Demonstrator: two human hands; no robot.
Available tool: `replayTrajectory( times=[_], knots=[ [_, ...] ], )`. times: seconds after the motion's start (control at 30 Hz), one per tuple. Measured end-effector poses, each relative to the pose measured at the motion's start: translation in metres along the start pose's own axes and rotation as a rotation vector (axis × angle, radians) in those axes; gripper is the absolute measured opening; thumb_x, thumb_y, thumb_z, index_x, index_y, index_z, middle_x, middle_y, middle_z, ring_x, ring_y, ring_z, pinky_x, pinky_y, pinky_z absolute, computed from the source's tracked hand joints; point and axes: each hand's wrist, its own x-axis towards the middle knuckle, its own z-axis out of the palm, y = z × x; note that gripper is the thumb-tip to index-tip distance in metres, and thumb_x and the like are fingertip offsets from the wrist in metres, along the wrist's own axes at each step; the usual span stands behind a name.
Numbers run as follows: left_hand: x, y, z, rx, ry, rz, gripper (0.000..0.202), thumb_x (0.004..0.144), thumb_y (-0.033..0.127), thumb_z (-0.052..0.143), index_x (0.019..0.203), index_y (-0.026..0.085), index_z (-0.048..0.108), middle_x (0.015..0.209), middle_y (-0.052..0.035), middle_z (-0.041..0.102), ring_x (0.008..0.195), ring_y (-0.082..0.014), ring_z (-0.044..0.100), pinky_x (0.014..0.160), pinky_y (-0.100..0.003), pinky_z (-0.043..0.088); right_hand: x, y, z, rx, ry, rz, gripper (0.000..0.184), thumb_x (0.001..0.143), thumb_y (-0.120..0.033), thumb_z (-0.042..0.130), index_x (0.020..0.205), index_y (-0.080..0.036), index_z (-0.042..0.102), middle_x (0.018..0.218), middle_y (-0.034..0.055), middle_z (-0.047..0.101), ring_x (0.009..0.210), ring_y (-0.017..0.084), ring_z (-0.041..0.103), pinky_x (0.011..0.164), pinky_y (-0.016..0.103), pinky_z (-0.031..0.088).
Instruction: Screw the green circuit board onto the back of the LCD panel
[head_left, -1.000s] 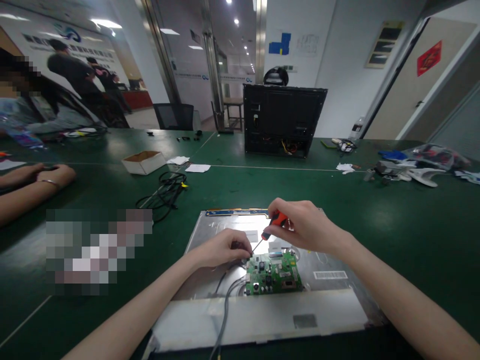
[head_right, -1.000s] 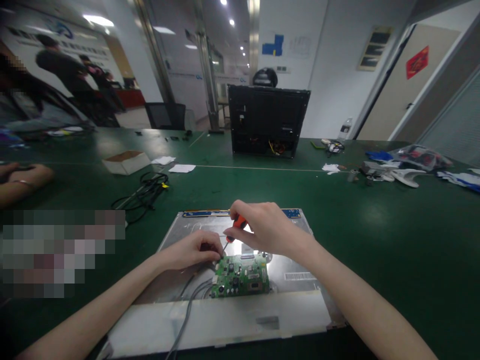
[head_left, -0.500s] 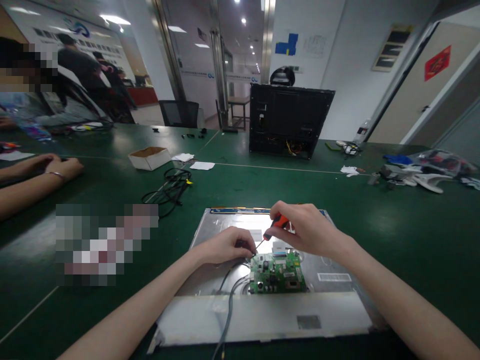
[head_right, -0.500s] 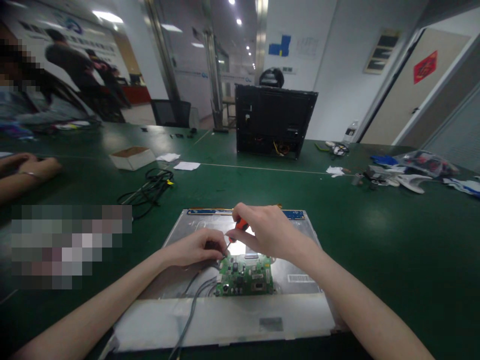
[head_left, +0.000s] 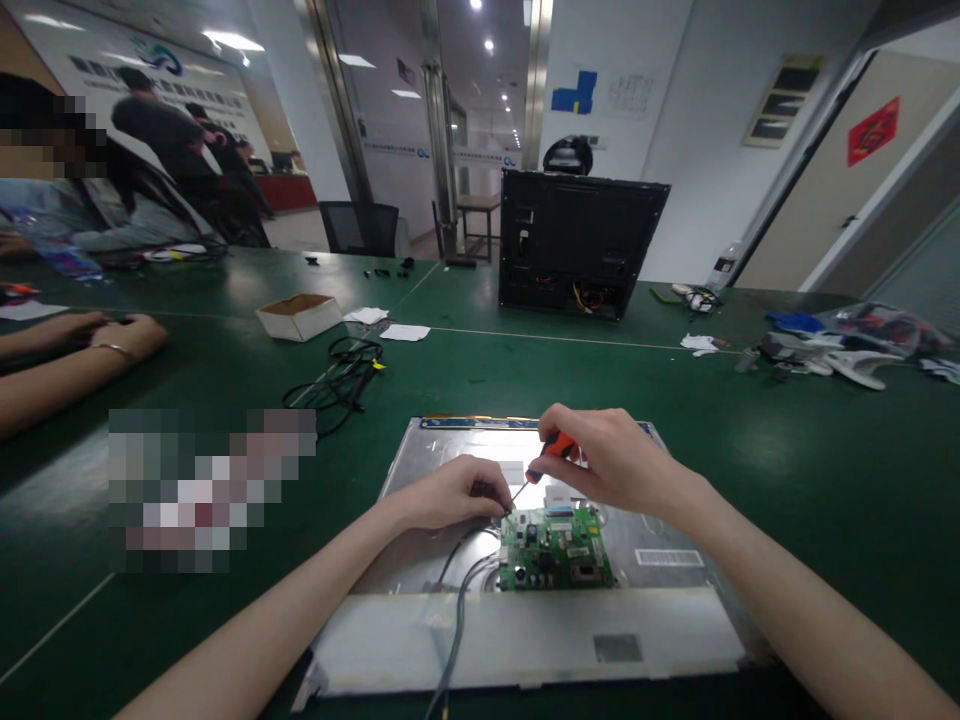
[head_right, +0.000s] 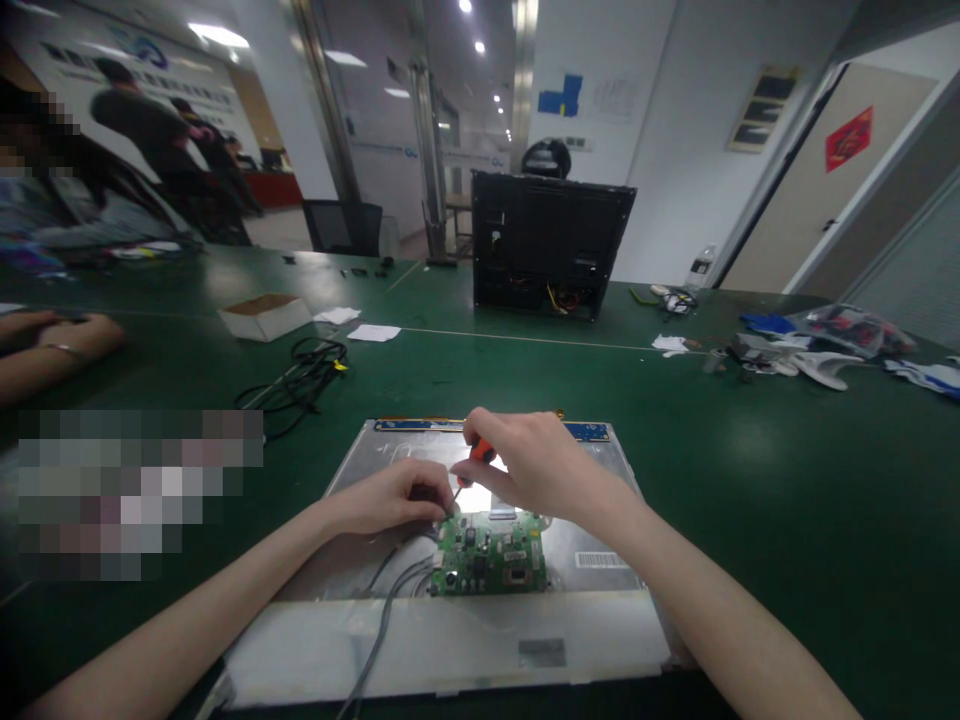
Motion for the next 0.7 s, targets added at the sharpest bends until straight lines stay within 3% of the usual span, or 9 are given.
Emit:
replayTrajectory(
  times=[0.33,0.47,0.57,0.7],
  knots=[
    [0.001,-0.006,0.001,-0.003,-0.004,0.042,0.008,0.076,0.012,0.064,0.08,0.015,0.07,0.08,-0.0015,0.068,0.075,-0.0158,0.061,0.071,-0.026,0.047,0.002,-0.002,0.005,-0.06,0.025,-0.053,0.027,0.089,-0.041,0.057,0.1,-0.018,0.049,0.083,0.0027,0.068,0.067,0.016,0.06,0.056,0.026,0.036],
    [0.003,-0.01,0.0,0.019,0.003,0.065,0.006,0.076,0.015,0.066,0.08,0.016,0.072,0.08,-0.0018,0.068,0.076,-0.0161,0.061,0.071,-0.025,0.047,0.001,-0.007,0.003,0.032,-0.001,-0.104,0.021,0.088,-0.029,0.057,0.102,-0.018,0.047,0.091,0.0031,0.065,0.072,0.014,0.059,0.058,0.025,0.037],
    [0.002,-0.012,0.0,0.015,-0.001,0.067,0.006,0.077,0.016,0.066,0.081,0.016,0.072,0.081,-0.0019,0.068,0.076,-0.0161,0.062,0.072,-0.025,0.048,0.001,-0.01,0.005,0.075,0.011,-0.092,0.018,0.086,-0.02,0.055,0.102,-0.018,0.046,0.086,0.0021,0.064,0.067,0.013,0.057,0.057,0.025,0.036],
    [0.001,-0.012,0.0,0.005,0.008,0.058,0.004,0.076,0.015,0.066,0.079,0.016,0.07,0.079,-0.0003,0.067,0.075,-0.0152,0.061,0.071,-0.025,0.048,0.004,-0.01,0.013,0.022,0.108,-0.105,0.022,0.09,-0.031,0.055,0.105,-0.017,0.048,0.082,0.0035,0.065,0.066,0.015,0.059,0.056,0.026,0.035]
  ],
)
